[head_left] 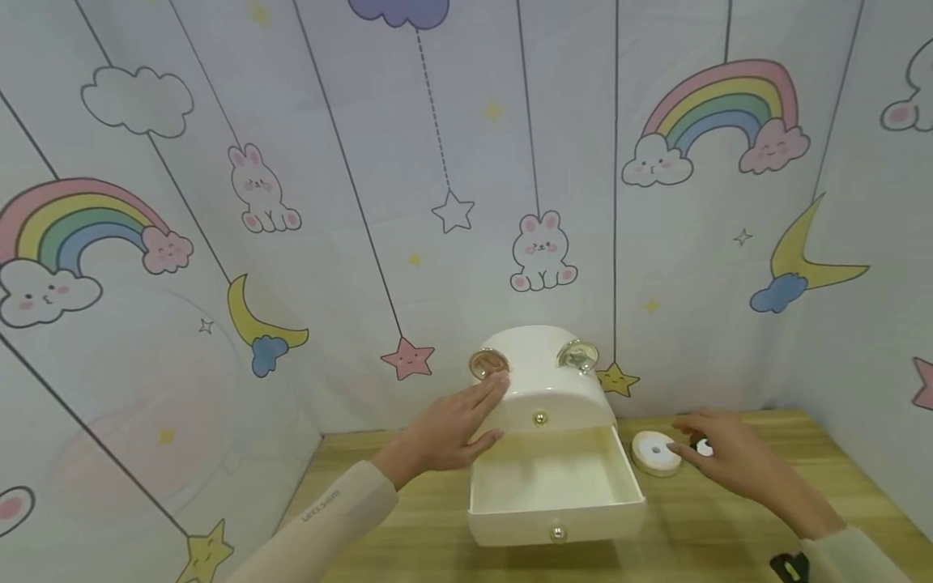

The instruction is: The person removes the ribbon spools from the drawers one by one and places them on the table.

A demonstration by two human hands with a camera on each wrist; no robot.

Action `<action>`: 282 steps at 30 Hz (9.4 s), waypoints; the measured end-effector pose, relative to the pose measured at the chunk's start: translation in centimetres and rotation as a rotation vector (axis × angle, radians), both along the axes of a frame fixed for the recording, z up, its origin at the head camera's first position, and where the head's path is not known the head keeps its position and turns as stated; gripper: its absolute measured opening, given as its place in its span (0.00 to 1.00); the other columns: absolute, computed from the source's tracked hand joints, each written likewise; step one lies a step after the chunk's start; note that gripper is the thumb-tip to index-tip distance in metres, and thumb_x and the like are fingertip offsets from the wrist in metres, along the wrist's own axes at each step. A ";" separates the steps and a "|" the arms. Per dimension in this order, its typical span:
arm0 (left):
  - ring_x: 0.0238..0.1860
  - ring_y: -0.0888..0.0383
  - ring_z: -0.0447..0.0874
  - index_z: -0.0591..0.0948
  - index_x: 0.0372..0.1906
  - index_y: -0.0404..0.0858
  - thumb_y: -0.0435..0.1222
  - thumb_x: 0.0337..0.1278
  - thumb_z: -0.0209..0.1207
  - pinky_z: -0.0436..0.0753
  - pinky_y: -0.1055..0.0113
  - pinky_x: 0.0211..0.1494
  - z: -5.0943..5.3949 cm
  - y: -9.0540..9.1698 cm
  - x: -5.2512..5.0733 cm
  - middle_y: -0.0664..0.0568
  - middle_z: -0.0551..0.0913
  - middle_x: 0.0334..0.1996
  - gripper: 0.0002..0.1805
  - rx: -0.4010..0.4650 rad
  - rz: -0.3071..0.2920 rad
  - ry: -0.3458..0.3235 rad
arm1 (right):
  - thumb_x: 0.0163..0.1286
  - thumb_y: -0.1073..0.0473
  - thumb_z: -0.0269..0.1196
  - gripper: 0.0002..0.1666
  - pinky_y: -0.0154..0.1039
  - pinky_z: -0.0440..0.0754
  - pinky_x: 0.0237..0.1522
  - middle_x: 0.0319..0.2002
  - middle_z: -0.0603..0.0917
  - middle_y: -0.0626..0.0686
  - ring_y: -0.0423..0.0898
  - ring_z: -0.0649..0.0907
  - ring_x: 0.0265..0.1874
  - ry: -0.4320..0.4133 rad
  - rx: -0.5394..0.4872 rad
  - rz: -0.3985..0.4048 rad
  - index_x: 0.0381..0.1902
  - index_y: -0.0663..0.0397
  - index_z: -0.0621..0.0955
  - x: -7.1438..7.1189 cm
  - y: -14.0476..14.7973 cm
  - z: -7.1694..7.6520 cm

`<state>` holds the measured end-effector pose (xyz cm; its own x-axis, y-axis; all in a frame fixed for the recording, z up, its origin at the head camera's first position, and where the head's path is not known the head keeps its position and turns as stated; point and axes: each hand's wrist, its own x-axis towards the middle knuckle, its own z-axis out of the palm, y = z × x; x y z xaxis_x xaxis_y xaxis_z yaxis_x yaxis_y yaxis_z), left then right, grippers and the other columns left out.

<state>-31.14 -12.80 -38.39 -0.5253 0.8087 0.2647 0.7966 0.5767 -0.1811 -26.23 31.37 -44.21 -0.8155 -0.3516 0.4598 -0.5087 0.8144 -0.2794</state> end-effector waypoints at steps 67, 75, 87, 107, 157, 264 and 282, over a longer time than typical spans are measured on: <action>0.84 0.47 0.61 0.52 0.85 0.33 0.50 0.81 0.48 0.72 0.53 0.80 -0.4 -0.1 -0.1 0.42 0.55 0.85 0.41 0.007 -0.009 0.022 | 0.87 0.47 0.43 0.27 0.18 0.75 0.29 0.31 0.81 0.39 0.30 0.76 0.25 0.595 0.063 0.429 0.35 0.45 0.85 8.1 -16.7 -2.1; 0.83 0.47 0.62 0.52 0.85 0.33 0.50 0.81 0.49 0.73 0.54 0.80 -0.3 0.0 -0.1 0.41 0.56 0.85 0.41 0.007 -0.002 0.022 | 0.76 0.43 0.65 0.13 0.16 0.72 0.33 0.35 0.79 0.38 0.28 0.72 0.31 0.502 0.097 0.382 0.35 0.42 0.84 8.6 -17.4 -3.5; 0.82 0.47 0.64 0.52 0.85 0.34 0.50 0.80 0.50 0.75 0.54 0.79 -0.5 0.1 -0.2 0.41 0.57 0.84 0.41 0.015 0.000 0.020 | 0.83 0.40 0.54 0.23 0.20 0.75 0.33 0.35 0.79 0.40 0.30 0.73 0.30 0.526 0.133 0.349 0.34 0.45 0.85 8.5 -17.8 -4.0; 0.83 0.47 0.63 0.53 0.85 0.34 0.50 0.81 0.49 0.73 0.54 0.80 -0.3 0.1 -0.1 0.42 0.57 0.84 0.41 -0.002 0.001 0.028 | 0.89 0.52 0.35 0.35 0.23 0.74 0.30 0.32 0.78 0.44 0.34 0.72 0.28 0.632 0.084 0.298 0.30 0.53 0.83 8.4 -18.3 -4.2; 0.83 0.48 0.63 0.57 0.83 0.32 0.52 0.80 0.49 0.70 0.56 0.82 0.8 -0.1 -0.4 0.41 0.60 0.83 0.40 -0.080 -0.046 0.080 | 0.86 0.59 0.38 0.30 0.29 0.82 0.33 0.35 0.81 0.50 0.39 0.79 0.30 0.674 0.110 0.259 0.35 0.61 0.84 4.8 -18.6 -3.9; 0.83 0.49 0.62 0.54 0.85 0.34 0.53 0.81 0.48 0.70 0.56 0.82 0.1 0.1 -0.3 0.42 0.57 0.84 0.41 -0.046 0.007 0.055 | 0.86 0.65 0.22 0.42 0.32 0.83 0.33 0.36 0.84 0.47 0.40 0.83 0.35 0.760 0.453 0.316 0.36 0.53 0.86 -1.9 -17.4 -8.9; 0.82 0.48 0.65 0.56 0.84 0.33 0.53 0.81 0.49 0.73 0.56 0.80 0.1 0.0 -0.2 0.41 0.59 0.84 0.41 -0.051 -0.014 0.087 | 0.81 0.71 0.22 0.43 0.33 0.84 0.35 0.37 0.81 0.49 0.43 0.83 0.35 0.801 0.574 0.256 0.35 0.53 0.87 -2.6 -18.2 -10.0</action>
